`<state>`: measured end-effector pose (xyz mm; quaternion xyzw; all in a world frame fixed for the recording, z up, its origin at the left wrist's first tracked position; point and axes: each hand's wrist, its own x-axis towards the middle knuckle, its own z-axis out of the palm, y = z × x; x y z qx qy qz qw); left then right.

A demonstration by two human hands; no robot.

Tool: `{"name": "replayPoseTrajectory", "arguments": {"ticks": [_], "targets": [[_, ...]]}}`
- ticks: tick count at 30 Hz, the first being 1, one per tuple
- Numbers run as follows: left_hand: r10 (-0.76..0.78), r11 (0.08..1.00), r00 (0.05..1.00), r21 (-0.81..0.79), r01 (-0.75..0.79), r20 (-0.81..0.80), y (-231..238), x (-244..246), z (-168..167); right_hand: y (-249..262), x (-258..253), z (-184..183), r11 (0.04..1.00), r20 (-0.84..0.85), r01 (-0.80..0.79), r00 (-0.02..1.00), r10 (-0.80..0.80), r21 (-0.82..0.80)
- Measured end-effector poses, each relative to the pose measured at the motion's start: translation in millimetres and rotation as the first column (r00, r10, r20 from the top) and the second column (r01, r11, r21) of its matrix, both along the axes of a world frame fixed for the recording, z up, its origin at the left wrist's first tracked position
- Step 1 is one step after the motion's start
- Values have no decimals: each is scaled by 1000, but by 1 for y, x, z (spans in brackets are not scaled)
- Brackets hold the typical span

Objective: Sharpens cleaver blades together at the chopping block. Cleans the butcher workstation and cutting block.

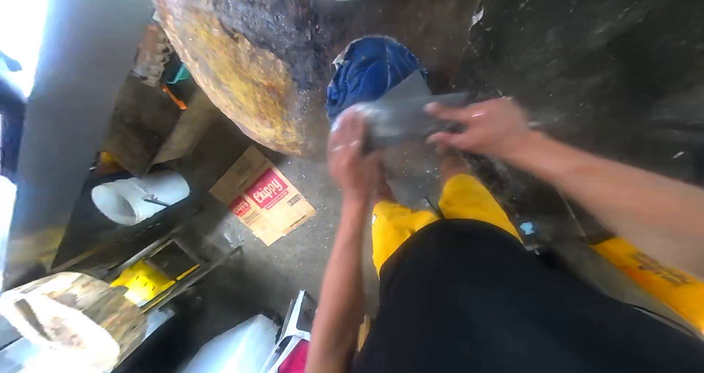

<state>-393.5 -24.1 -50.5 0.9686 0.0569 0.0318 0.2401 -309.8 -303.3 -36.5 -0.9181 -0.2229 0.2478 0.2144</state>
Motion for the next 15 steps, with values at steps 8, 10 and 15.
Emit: {"name": "replayPoseTrajectory", "arguments": {"ticks": [8, 10, 15], "targets": [[155, 988, 987, 6, -155, 40, 52, -45, 14, 71, -15, -7, 976, -169, -126, 973, 156, 178], [57, 998, 995, -13, -56, 86, -19, -3, 3, -15, -12, -8, 995, -75, 0, 997, 7, 95], [-100, 992, 986, -64, 110, 132, -103, 53, -13, -103, 8, 13, 988, 33, 150, 988, -149, -45]]}}
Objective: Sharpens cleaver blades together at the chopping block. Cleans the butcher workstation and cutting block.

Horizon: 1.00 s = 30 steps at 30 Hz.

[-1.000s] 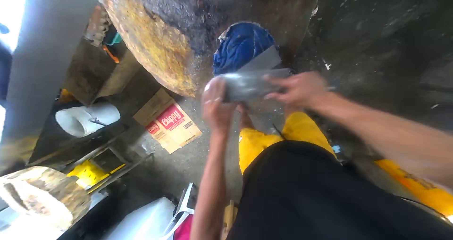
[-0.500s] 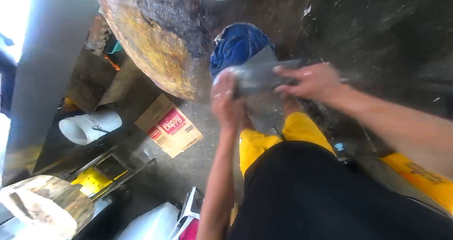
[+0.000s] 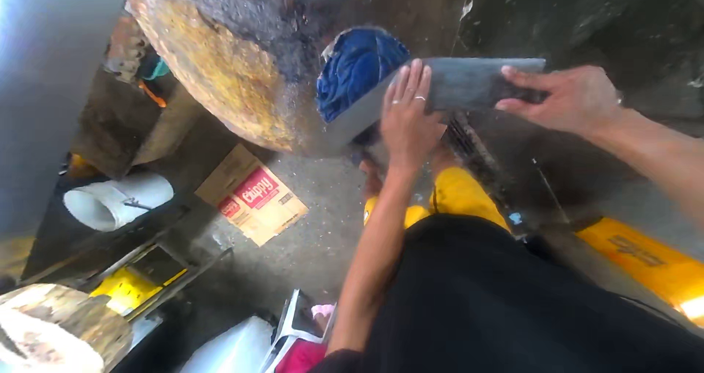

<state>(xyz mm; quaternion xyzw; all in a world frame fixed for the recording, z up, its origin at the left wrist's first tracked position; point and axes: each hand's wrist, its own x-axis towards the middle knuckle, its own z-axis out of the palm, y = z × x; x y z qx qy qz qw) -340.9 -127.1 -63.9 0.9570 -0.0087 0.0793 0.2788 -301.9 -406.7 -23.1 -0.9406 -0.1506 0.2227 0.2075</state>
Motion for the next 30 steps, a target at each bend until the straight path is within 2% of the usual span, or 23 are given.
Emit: {"name": "replayPoseTrajectory", "arguments": {"ticks": [2, 5, 7, 8, 10, 12, 15, 17, 19, 22, 24, 26, 28, 30], "targets": [[56, 998, 997, 37, -55, -48, 63, -25, 7, 65, 0, -2, 997, -40, -66, 997, 67, 26], [252, 962, 963, 130, -238, -100, 184, -108, 20, 199, -19, -6, 957, -203, -264, 937, 285, 123], [359, 928, 928, 144, -343, -98, 223, -144, 23, 250, -31, -8, 900, -229, -368, 879, 418, 233], [375, 921, 922, 148, -360, -93, 223, -145, 25, 253, -34, -9, 886, -231, -385, 866, 443, 257], [329, 940, 940, 130, -317, -87, 192, -117, 26, 217, -28, -13, 917, -226, -321, 899, 374, 238], [228, 973, 972, 55, -225, -60, 130, -86, 21, 142, -33, -7, 973, -218, -190, 952, 214, 127], [42, 995, 998, -94, -37, 55, 25, -16, 2, 31, -26, 27, 994, -126, 17, 992, -30, -106], [-88, 978, 996, -190, 91, 27, -17, 14, 5, -4, -26, 54, 973, -47, 109, 992, -121, -202], [-163, 968, 987, -192, 159, -6, -14, 23, 9, 6, -30, 68, 960, -21, 149, 987, -158, -235], [-66, 992, 997, -110, 61, -45, 40, -33, 10, 52, -61, 57, 981, -84, 90, 991, -106, -172], [-6, 991, 999, -132, 1, -39, 54, -58, 10, 59, -70, 48, 992, -100, 46, 993, -58, -120], [-3, 990, 1000, -138, 4, 4, 35, -36, 6, 41, -57, 51, 985, -89, 96, 990, -109, -144], [-82, 980, 997, -184, 78, -13, 3, -8, 11, 14, -47, 61, 965, -88, 142, 983, -164, -220], [-149, 966, 989, -216, 141, -22, -4, 9, 8, 12, -40, 67, 960, -88, 130, 984, -157, -249]]}}
